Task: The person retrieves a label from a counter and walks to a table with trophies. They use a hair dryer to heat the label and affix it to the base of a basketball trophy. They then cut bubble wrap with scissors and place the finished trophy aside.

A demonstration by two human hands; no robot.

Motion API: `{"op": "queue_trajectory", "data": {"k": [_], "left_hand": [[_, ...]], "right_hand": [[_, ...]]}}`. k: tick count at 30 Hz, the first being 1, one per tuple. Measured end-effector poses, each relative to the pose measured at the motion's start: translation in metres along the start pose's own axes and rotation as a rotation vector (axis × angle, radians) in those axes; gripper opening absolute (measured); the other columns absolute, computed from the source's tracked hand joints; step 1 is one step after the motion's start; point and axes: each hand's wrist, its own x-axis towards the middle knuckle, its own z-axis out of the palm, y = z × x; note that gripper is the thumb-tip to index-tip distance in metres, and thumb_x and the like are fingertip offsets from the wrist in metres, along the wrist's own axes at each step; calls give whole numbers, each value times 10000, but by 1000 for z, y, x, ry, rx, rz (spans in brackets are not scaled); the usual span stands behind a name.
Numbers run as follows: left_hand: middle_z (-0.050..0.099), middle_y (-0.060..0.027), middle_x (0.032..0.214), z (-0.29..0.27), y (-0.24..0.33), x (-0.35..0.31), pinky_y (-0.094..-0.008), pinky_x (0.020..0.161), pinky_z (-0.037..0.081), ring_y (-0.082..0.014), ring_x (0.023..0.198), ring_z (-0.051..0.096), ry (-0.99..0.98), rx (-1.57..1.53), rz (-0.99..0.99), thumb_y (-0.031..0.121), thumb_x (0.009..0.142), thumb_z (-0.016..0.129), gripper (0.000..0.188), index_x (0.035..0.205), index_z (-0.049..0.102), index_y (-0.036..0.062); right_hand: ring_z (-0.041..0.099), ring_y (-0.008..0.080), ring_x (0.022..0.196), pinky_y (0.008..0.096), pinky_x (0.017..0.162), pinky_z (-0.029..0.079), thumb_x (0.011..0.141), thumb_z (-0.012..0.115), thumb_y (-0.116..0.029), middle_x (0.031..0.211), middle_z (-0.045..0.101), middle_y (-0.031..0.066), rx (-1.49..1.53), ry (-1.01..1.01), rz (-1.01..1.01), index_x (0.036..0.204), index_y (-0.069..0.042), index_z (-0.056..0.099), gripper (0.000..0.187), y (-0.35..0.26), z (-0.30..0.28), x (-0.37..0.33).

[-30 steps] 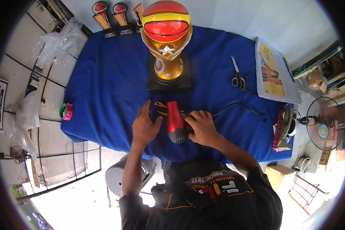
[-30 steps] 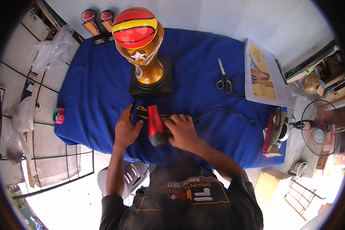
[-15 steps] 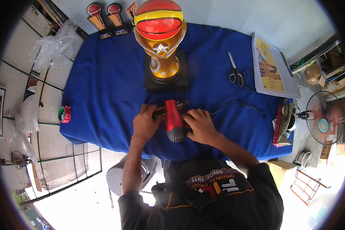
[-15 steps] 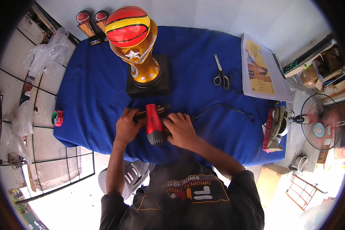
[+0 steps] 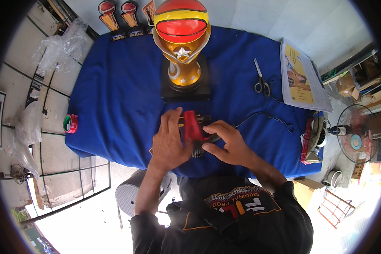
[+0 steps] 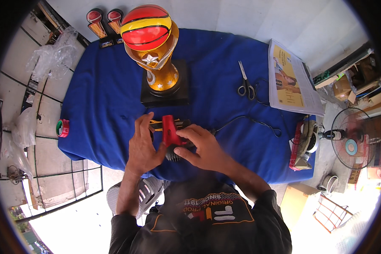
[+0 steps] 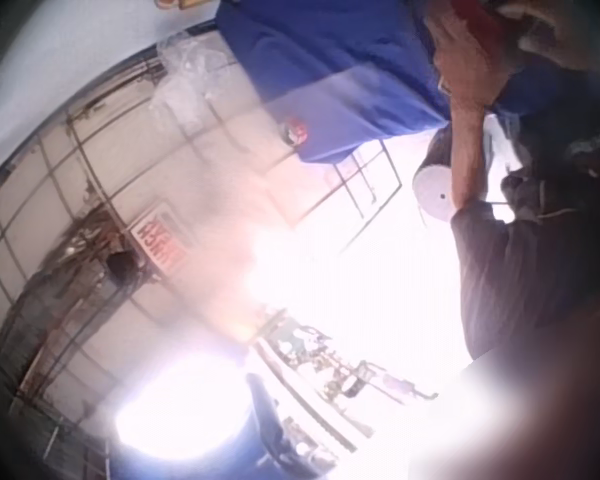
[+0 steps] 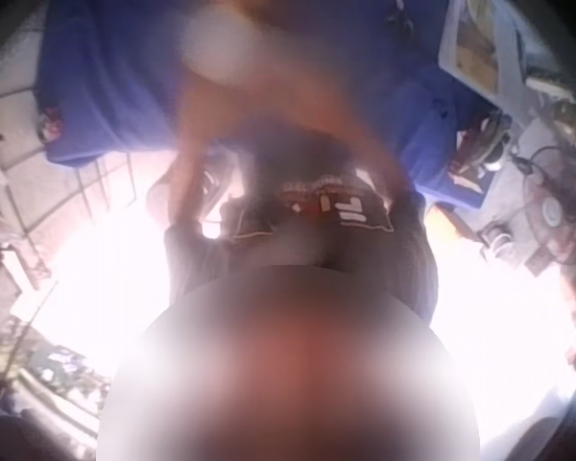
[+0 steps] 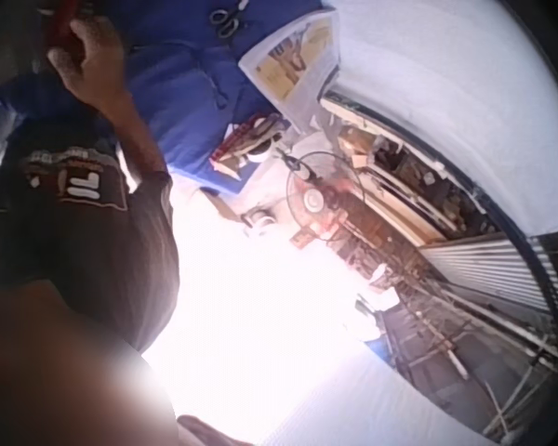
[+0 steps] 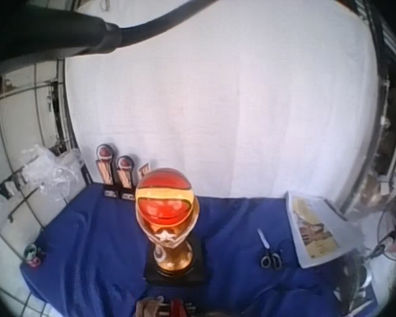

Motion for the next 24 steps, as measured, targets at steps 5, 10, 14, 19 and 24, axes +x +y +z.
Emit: {"op": "queue_trajectory", "data": {"k": [5, 10, 14, 19, 24], "left_hand": [[504, -223, 1307, 11, 8, -2, -454, 845, 549, -407, 1107, 574, 71, 115, 203, 131, 677, 746, 805, 1404, 429, -11], [525, -237, 1311, -9, -50, 2, -500, 967, 426, -426, 1128, 523, 161, 219, 197, 461, 916, 490, 687, 1410, 456, -15], [531, -210, 1359, -12, -93, 22, -507, 1047, 375, -429, 1228, 492, 67, 161, 84, 493, 962, 435, 667, 1403, 492, -4], [507, -219, 1424, -52, -78, 20, -579, 1168, 237, -429, 1420, 377, 464, 493, 321, 427, 965, 562, 630, 1410, 486, -12], [464, -250, 1393, -182, 29, -31, -525, 1131, 412, -415, 1325, 469, 1151, 529, 842, 300, 1020, 527, 527, 1401, 373, -30]], "right_hand": [[658, 154, 846, 290, 780, 524, 914, 739, -124, 954, 669, 113, 181, 109, -30, 1155, 21, 637, 299, -8, -4, 8], [641, 143, 807, 283, 730, 501, 896, 754, -124, 879, 670, 83, 38, 241, 149, 1068, 17, 666, 239, 7, -29, -7], [667, 207, 809, 329, 733, 518, 878, 763, -140, 900, 681, 120, -313, 421, 120, 1064, 5, 671, 253, 41, -53, -5], [694, 381, 869, 480, 768, 552, 871, 743, -287, 947, 680, 188, -917, 528, 536, 1054, -2, 683, 344, 124, -143, 36], [716, 369, 969, 444, 849, 572, 770, 794, -318, 1005, 724, 215, -868, 232, 890, 1005, 17, 717, 416, 150, -176, 60]]}}
